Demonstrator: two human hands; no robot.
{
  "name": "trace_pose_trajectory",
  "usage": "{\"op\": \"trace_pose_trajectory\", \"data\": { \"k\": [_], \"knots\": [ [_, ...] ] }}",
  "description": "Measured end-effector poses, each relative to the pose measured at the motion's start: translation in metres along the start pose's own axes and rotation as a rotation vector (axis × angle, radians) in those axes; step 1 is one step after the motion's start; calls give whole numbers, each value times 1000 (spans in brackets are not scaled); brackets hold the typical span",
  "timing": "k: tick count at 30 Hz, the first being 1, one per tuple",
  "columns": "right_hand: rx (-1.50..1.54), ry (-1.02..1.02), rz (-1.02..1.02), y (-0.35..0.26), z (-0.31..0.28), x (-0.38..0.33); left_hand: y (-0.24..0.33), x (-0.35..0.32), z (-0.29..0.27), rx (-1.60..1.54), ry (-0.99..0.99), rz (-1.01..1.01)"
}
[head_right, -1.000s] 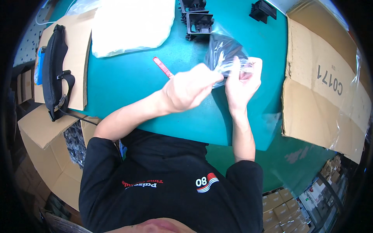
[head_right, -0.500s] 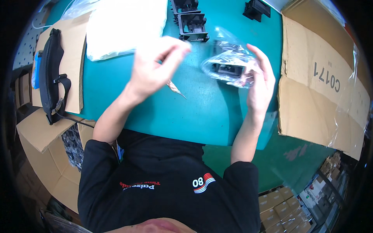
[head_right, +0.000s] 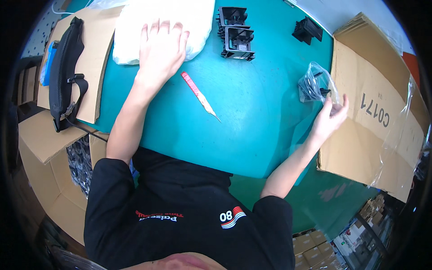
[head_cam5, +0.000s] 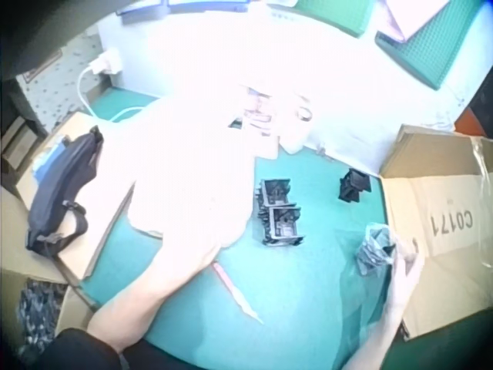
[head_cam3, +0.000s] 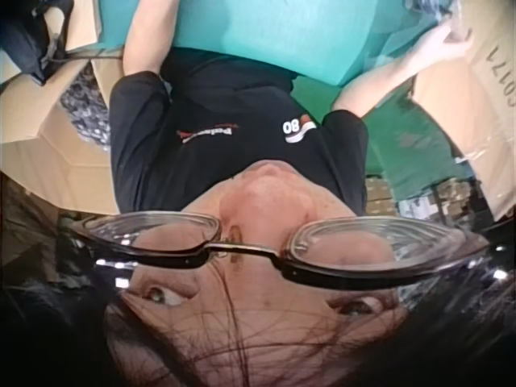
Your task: The person uses a small metal tool to scrape and clean the interior of black plastic electronic components on a green workbench. After cleaning, the person places the components into clear plastic bags and then puts the bags into a cardboard box.
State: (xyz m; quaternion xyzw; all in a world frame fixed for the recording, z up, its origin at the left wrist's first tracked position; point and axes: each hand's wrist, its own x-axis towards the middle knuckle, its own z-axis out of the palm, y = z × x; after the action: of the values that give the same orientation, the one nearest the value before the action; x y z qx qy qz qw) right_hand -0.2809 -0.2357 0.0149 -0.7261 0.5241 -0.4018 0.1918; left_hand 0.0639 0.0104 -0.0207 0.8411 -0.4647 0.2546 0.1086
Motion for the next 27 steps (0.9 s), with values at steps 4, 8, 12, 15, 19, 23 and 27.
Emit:
{"op": "trace_pose_trajectory", "data": {
  "k": [4,8,12,15,19,23,27],
  "knots": [
    [-191,293,-293,-57,6,-25,-4,-1,1,-23,-42,-12],
    [-120,312,-508,-72,16,-45,-10,1,4,-40,-21,-35],
    [65,143,-634,-76,32,-69,-11,5,6,-146,14,-33],
    [126,5,-790,-88,42,-81,-15,9,3,-224,110,-34],
    [286,-160,-675,-93,51,-99,-10,12,-17,-347,70,-159],
    [470,-358,-573,-90,56,-110,6,13,-34,-753,153,23],
    [622,-576,-424,-109,64,-121,50,0,-67,-1506,-231,10]
  ]
}}
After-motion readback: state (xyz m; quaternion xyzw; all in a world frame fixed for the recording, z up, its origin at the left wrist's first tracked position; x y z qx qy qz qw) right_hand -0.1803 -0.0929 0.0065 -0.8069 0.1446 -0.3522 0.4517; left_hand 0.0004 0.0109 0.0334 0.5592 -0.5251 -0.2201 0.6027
